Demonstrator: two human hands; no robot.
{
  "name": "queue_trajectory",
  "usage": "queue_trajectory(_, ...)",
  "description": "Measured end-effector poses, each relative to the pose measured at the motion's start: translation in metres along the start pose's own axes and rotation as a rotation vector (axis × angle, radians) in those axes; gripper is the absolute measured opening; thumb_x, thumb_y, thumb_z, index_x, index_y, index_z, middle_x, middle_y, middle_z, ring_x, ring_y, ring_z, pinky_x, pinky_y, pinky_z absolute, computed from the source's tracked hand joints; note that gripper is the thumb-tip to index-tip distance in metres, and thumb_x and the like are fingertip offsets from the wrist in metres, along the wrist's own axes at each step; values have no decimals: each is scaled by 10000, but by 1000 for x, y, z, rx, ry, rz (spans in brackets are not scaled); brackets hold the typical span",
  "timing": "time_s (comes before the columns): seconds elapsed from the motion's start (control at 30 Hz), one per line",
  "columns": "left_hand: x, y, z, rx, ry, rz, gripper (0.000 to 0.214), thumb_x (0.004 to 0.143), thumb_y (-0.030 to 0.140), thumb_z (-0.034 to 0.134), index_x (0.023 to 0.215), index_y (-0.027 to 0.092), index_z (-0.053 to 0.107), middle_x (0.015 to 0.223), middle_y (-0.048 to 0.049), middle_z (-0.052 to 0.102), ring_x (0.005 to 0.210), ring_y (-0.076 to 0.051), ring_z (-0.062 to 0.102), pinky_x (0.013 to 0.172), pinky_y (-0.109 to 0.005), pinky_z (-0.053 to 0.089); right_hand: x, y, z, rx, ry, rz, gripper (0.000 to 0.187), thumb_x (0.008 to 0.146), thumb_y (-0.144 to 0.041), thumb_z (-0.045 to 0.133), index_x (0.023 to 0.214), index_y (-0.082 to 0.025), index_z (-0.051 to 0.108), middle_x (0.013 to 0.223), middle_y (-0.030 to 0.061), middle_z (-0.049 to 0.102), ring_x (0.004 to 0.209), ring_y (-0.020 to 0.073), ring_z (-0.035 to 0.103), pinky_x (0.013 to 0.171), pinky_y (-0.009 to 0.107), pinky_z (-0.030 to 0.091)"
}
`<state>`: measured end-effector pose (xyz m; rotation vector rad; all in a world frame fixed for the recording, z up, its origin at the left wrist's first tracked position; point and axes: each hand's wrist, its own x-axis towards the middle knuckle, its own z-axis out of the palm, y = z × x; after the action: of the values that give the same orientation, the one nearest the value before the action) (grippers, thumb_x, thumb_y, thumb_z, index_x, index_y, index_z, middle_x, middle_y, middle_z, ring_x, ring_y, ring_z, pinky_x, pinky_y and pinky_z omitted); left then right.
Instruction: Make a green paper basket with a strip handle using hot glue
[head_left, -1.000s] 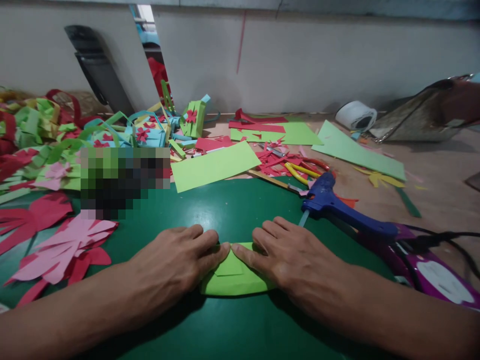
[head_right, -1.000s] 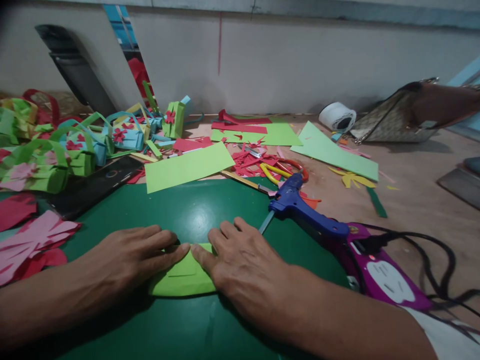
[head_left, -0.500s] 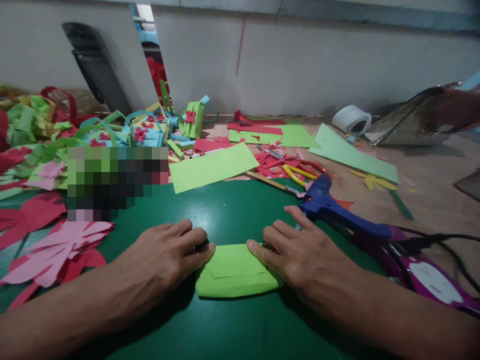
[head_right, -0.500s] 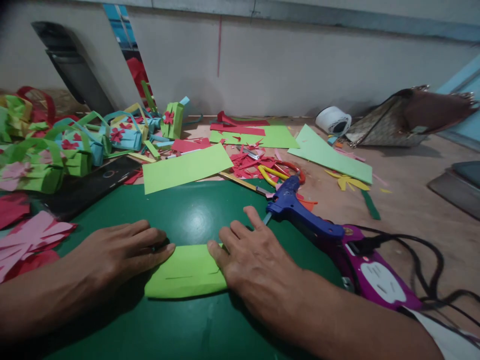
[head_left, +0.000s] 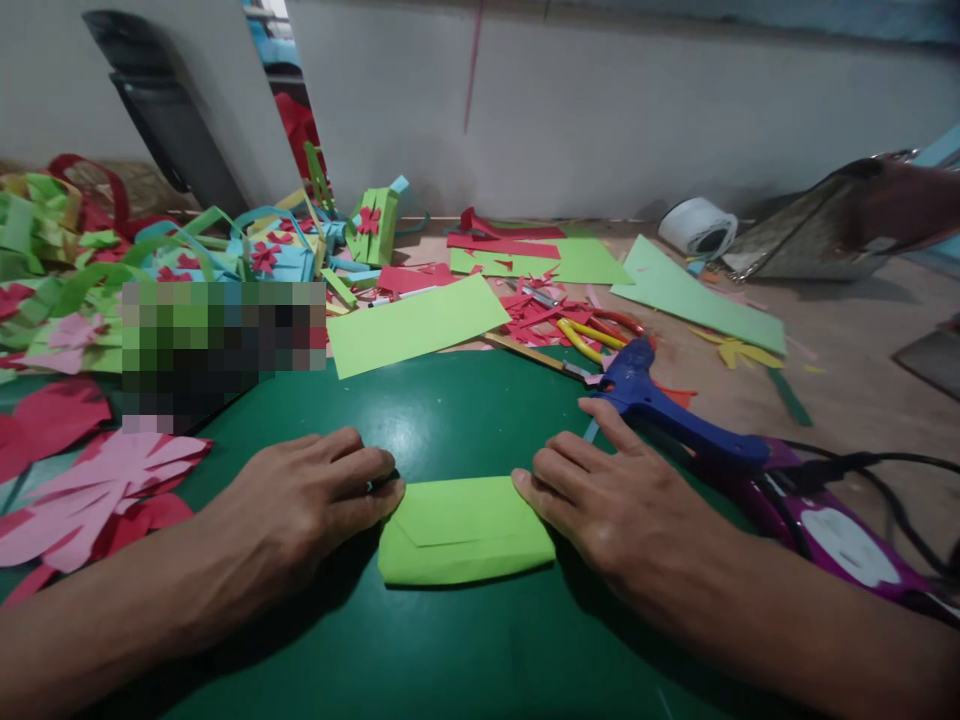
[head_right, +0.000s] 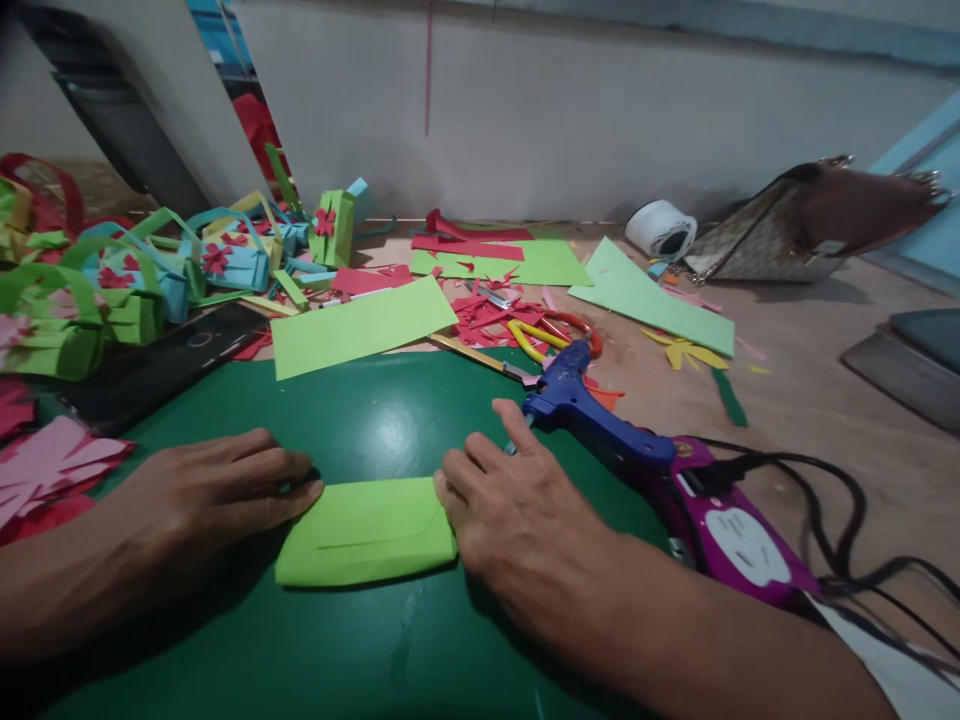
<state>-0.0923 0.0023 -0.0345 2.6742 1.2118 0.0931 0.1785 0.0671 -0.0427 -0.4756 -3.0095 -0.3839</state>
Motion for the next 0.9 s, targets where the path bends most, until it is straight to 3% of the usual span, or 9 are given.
queue_trajectory(0.17,4,-2,1,30,-82,-46,233,895,135,432,1017,215,614,912,-46,595,752,-192,484,647,-301,391,3,2,0,29,3,17,247,827,-189,520,1060,-195,600,828,37,580,751,208,469,930,559,234)
queue_trajectory(0.33,11,-1,3,150,-60,10,412,896,152,435,1263,338,460,908,-29,537,726,-182,490,641,-301,360,8,2,0,63,-14,10,340,830,-197,530,1167,-228,554,858,45,584,767,207,481,923,559,234)
queue_trajectory(0.47,18,1,3,225,-88,-15,462,905,142,421,1306,370,403,860,-22,509,702,-182,492,607,-297,341,13,-2,0,91,-45,-10,382,830,-212,558,1211,-234,525,869,45,578,764,211,484,912,575,231)
queue_trajectory(0.73,22,-1,11,231,-55,44,358,905,218,443,1251,309,443,879,-26,508,681,-183,474,577,-308,339,21,-7,-1,73,-4,-12,242,850,-202,526,1083,-216,586,849,55,569,775,232,480,893,579,245)
queue_trajectory(0.9,23,1,11,215,-44,63,413,903,227,447,1302,302,378,924,-30,521,680,-175,481,591,-303,358,24,-7,-1,82,7,-25,229,855,-200,509,1066,-206,597,854,65,566,788,229,476,888,575,253)
